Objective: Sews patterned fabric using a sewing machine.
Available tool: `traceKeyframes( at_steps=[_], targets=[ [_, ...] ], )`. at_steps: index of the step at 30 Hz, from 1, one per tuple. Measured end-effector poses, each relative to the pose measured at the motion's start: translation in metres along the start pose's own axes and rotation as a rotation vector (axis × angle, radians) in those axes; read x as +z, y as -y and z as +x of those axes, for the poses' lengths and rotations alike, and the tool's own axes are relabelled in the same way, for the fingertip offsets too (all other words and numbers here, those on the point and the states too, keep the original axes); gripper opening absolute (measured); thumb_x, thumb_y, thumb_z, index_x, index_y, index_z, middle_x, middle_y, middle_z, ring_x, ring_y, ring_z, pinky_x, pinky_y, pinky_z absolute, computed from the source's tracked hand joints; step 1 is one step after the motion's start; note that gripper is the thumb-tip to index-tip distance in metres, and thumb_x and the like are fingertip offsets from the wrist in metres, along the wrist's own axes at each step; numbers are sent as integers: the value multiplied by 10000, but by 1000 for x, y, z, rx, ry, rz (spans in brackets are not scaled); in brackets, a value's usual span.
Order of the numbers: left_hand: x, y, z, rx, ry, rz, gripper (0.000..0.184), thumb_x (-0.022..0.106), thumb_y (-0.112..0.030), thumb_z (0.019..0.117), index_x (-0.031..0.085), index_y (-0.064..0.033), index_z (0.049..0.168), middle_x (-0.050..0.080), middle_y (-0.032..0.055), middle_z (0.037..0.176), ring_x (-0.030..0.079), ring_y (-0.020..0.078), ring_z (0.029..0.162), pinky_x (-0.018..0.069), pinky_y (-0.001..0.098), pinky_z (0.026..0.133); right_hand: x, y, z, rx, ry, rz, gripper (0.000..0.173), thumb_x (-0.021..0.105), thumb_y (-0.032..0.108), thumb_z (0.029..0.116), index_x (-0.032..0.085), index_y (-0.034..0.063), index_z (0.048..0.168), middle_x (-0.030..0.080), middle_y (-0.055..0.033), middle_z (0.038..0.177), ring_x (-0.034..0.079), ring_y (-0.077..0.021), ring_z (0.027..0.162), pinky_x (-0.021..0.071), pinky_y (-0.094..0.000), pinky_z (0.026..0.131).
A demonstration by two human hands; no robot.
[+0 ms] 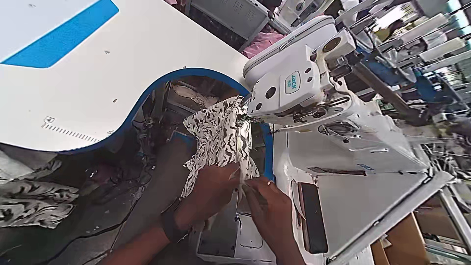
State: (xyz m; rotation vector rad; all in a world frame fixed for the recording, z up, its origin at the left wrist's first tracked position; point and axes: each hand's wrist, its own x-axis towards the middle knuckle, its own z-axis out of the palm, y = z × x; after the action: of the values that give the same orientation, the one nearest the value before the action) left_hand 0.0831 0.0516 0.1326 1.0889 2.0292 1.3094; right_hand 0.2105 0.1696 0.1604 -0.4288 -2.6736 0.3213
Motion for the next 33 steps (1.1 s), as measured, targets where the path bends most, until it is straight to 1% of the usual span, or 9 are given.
traceKeyframes(
  at_steps=[2, 5, 8, 14, 17, 22, 26, 29, 33],
  targets=[
    [12, 17, 2, 125, -71, -60, 184, 593, -114, 924, 668, -2, 800, 584, 121, 597, 611, 292, 558, 455, 483, 538, 11, 19, 5, 3, -31, 14, 192, 602, 150, 888, 756, 46, 840, 672, -70, 733, 635, -133, 629, 498, -237, 552],
    [14, 28, 11, 147, -120, -107, 250, 543, -116, 943, 647, -17, 738, 564, 97, 582, 590, 256, 554, 434, 454, 542, 18, 23, 15, 23, -21, 8, 200, 587, 155, 878, 761, 58, 859, 690, -60, 752, 660, -157, 654, 519, -291, 581],
    [14, 29, 16, 104, -136, -167, 303, 519, -166, 1014, 768, 2, 1050, 716, 133, 765, 687, 270, 692, 518, 488, 659, 0, -1, 18, 216, 36, 307, 152, 640, 111, 890, 761, 23, 915, 736, -20, 848, 690, -64, 793, 565, -239, 746],
    [3, -21, 46, -14, 124, 289, 468, 486, -16, 1014, 530, -29, 1479, 711, 241, 855, 707, 451, 808, 543, 585, 705, -43, -58, 7, 659, -114, 902, 220, 622, -49, 844, 776, 107, 854, 751, 42, 771, 697, -18, 708, 591, -183, 687],
    [3, -52, 83, -7, 432, 442, 248, 444, 70, 1003, 627, 114, 1165, 658, 311, 1108, 647, 479, 1083, 522, 596, 852, -46, -46, 8, 605, -153, 900, 208, 637, -33, 848, 782, 114, 864, 757, 44, 792, 705, -24, 732, 597, -194, 714],
    [17, -18, 17, 59, -262, 394, 640, 696, -98, 864, 504, 104, 1440, 629, 105, 594, 632, 308, 489, 514, 442, 477, -24, -30, -16, 455, -80, 522, 87, 695, 33, 812, 768, 51, 856, 731, 51, 864, 649, 57, 776, 533, -114, 677],
    [35, 8, -23, 76, -353, 181, 289, 637, -143, 872, 749, 4, 1094, 578, 59, 531, 579, 245, 427, 450, 410, 407, 1, 18, -24, 157, -62, 312, 90, 685, 93, 859, 765, 51, 856, 712, -22, 870, 651, 42, 871, 515, -76, 776],
    [36, 18, -13, 163, -373, 136, 124, 599, -86, 840, 666, -57, 740, 550, 54, 523, 588, 226, 448, 423, 392, 395, 15, 34, -14, -7, -123, 107, 117, 656, 103, 901, 759, 60, 866, 678, -57, 827, 638, -5, 799, 496, -68, 733],
    [33, 27, 9, 217, -405, 73, 203, 578, -71, 867, 610, -52, 667, 547, 72, 539, 585, 223, 471, 421, 383, 412, 27, 28, -7, -92, -214, -25, 97, 654, 89, 919, 743, 72, 883, 627, -68, 839, 614, -48, 819, 486, -86, 768]
  ],
)
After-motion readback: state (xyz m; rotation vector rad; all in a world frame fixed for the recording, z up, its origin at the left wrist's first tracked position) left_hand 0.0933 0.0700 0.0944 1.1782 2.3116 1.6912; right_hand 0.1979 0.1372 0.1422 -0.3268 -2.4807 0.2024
